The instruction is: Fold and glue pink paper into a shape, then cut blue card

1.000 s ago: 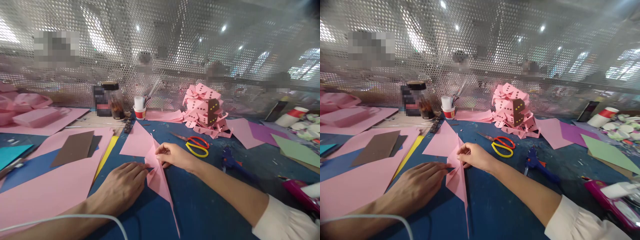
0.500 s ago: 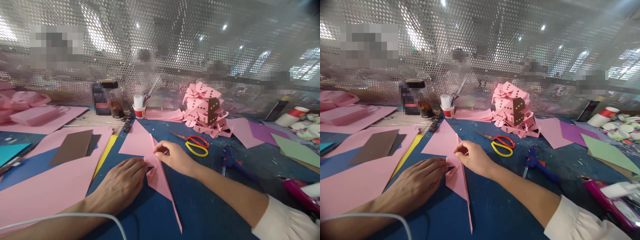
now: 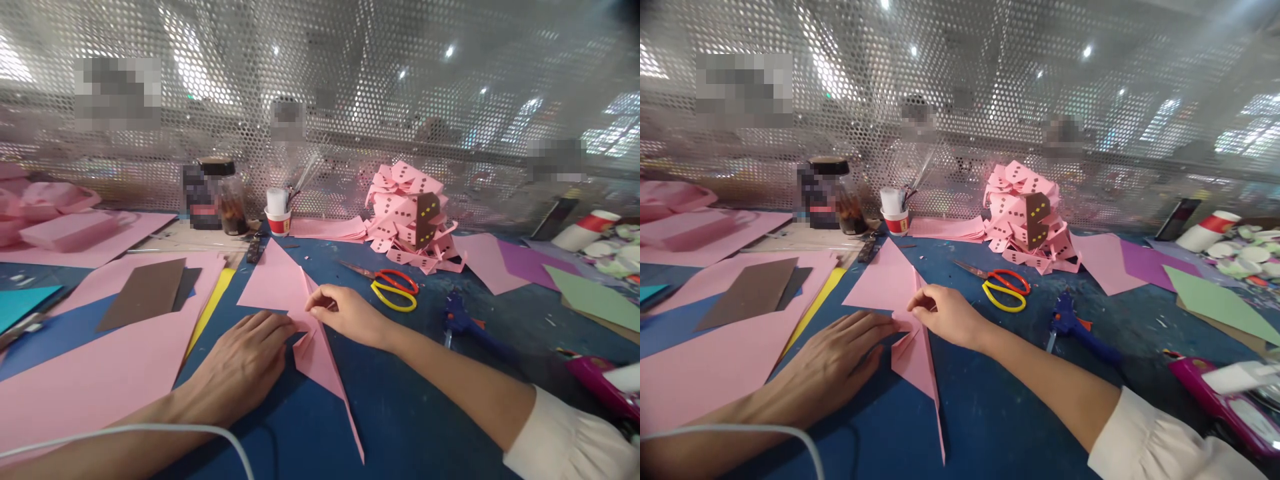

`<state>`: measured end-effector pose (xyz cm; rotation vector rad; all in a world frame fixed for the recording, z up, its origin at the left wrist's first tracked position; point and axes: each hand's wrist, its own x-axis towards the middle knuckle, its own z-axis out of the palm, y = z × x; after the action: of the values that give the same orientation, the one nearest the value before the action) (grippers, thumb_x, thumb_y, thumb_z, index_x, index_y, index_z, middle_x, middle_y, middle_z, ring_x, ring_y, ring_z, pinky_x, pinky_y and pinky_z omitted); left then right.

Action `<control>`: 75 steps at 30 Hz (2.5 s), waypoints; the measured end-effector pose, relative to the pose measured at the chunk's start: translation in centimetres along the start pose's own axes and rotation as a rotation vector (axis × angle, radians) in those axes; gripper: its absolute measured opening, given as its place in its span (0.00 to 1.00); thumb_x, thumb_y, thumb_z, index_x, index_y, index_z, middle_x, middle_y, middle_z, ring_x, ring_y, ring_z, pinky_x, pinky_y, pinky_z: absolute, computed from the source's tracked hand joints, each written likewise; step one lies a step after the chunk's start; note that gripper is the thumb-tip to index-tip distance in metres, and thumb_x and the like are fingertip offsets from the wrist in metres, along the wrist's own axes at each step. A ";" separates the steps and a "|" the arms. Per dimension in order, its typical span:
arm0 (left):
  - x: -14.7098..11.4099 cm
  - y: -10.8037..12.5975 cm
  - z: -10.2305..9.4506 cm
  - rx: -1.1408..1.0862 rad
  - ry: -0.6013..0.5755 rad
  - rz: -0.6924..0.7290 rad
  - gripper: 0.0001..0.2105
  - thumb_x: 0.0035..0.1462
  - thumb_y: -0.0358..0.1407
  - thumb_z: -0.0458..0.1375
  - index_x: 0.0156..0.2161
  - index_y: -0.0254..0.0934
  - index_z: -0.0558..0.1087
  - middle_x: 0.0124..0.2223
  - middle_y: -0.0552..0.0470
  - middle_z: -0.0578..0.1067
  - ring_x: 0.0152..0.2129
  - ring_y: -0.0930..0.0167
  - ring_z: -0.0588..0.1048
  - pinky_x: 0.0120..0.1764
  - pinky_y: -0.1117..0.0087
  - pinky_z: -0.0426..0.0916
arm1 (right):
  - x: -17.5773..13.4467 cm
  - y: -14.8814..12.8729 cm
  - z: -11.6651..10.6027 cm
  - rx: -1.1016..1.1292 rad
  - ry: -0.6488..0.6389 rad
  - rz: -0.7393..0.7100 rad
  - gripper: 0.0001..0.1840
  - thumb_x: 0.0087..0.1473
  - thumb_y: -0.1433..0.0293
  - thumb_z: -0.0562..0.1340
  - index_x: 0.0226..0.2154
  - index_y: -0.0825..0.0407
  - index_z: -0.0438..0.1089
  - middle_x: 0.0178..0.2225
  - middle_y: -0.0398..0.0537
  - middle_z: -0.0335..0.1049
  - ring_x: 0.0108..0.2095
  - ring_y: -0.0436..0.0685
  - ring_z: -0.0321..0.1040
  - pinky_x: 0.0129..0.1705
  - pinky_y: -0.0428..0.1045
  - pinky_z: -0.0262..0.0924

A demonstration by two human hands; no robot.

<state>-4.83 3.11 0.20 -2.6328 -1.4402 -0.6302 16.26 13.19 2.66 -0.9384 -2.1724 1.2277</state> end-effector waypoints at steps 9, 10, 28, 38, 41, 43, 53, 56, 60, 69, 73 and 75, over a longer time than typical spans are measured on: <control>0.1 -0.1 -0.6 -0.010 -0.050 -0.013 0.21 0.63 0.25 0.49 0.57 0.44 0.71 0.51 0.48 0.76 0.47 0.62 0.74 0.47 0.58 0.71 | 0.0 0.8 -0.5 -0.250 0.140 -0.071 0.07 0.58 0.75 0.60 0.36 0.50 0.73 0.39 0.44 0.74 0.37 0.51 0.71 0.41 0.46 0.62; 0.2 -0.1 -0.6 -0.004 -0.051 -0.010 0.20 0.63 0.25 0.49 0.56 0.44 0.72 0.51 0.48 0.76 0.47 0.62 0.74 0.47 0.58 0.71 | 0.0 0.9 -0.5 -0.275 0.146 -0.081 0.08 0.58 0.76 0.60 0.36 0.50 0.73 0.39 0.44 0.74 0.37 0.51 0.71 0.41 0.46 0.62; 0.1 -0.6 0.2 0.006 0.013 -0.036 0.17 0.65 0.27 0.50 0.53 0.43 0.72 0.50 0.49 0.77 0.46 0.63 0.75 0.48 0.59 0.70 | 0.2 -0.1 0.0 0.263 0.065 0.167 0.05 0.56 0.73 0.62 0.36 0.52 0.73 0.36 0.44 0.74 0.39 0.53 0.72 0.43 0.50 0.70; 0.0 -0.7 0.3 0.008 0.035 -0.029 0.13 0.66 0.29 0.50 0.52 0.40 0.72 0.48 0.48 0.78 0.44 0.62 0.76 0.45 0.58 0.70 | 0.2 -0.4 -0.5 0.734 0.070 0.396 0.03 0.54 0.74 0.65 0.35 0.54 0.72 0.32 0.45 0.73 0.32 0.47 0.72 0.40 0.44 0.70; 0.0 -0.6 0.2 0.016 0.025 -0.035 0.13 0.67 0.30 0.50 0.52 0.40 0.72 0.47 0.48 0.78 0.43 0.62 0.76 0.45 0.58 0.70 | 0.2 -0.1 -0.3 0.773 0.043 0.375 0.05 0.53 0.73 0.66 0.36 0.54 0.73 0.33 0.45 0.73 0.32 0.47 0.72 0.41 0.45 0.71; 0.1 -0.6 0.2 0.014 0.021 -0.036 0.13 0.67 0.30 0.50 0.52 0.40 0.72 0.47 0.48 0.78 0.44 0.62 0.76 0.45 0.58 0.70 | 0.3 0.1 -0.2 0.754 0.032 0.339 0.05 0.53 0.74 0.64 0.36 0.54 0.73 0.34 0.44 0.73 0.34 0.48 0.73 0.42 0.46 0.70; 0.1 -0.7 0.0 0.007 0.012 -0.049 0.12 0.66 0.30 0.50 0.50 0.39 0.73 0.47 0.46 0.78 0.44 0.63 0.76 0.46 0.59 0.70 | 0.1 0.1 0.3 0.387 -0.043 0.043 0.19 0.49 0.85 0.53 0.33 0.53 0.76 0.33 0.42 0.76 0.36 0.49 0.73 0.46 0.48 0.68; 0.2 -0.6 0.0 0.004 0.021 -0.045 0.13 0.66 0.30 0.50 0.51 0.40 0.72 0.47 0.47 0.78 0.44 0.63 0.76 0.46 0.60 0.70 | -0.1 -0.1 0.1 0.243 0.012 -0.026 0.20 0.50 0.85 0.54 0.33 0.53 0.78 0.33 0.43 0.77 0.37 0.50 0.73 0.44 0.47 0.66; 0.5 -0.5 -0.1 -0.009 0.039 -0.065 0.15 0.64 0.29 0.51 0.54 0.41 0.69 0.52 0.48 0.77 0.48 0.62 0.74 0.48 0.59 0.70 | 0.0 -0.1 -0.3 0.134 0.109 -0.097 0.19 0.53 0.82 0.55 0.34 0.51 0.79 0.37 0.44 0.77 0.37 0.50 0.72 0.43 0.47 0.65; 0.3 -0.4 -0.5 0.119 0.128 0.009 0.24 0.62 0.31 0.58 0.62 0.39 0.63 0.64 0.45 0.68 0.62 0.60 0.64 0.62 0.55 0.60 | 0.0 -0.5 0.3 0.481 0.213 0.048 0.13 0.51 0.77 0.60 0.37 0.51 0.78 0.39 0.45 0.78 0.42 0.52 0.73 0.52 0.51 0.65; 0.3 -0.3 -0.9 0.138 0.190 0.100 0.20 0.63 0.28 0.58 0.59 0.38 0.66 0.63 0.45 0.70 0.62 0.62 0.64 0.65 0.54 0.56 | -0.2 -1.2 0.5 0.584 0.182 0.112 0.12 0.50 0.76 0.62 0.37 0.52 0.78 0.38 0.45 0.77 0.42 0.52 0.72 0.52 0.51 0.66; 0.3 -0.3 -1.2 0.133 0.214 0.135 0.18 0.62 0.26 0.57 0.56 0.38 0.68 0.60 0.46 0.73 0.60 0.63 0.66 0.65 0.54 0.55 | -0.2 -1.3 0.5 0.606 0.168 0.127 0.12 0.50 0.76 0.62 0.37 0.52 0.78 0.38 0.45 0.77 0.42 0.52 0.72 0.51 0.51 0.67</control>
<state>-5.30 3.20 1.35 -2.4500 -1.1915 -0.7470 15.63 12.24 3.57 -0.8769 -1.4867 1.6659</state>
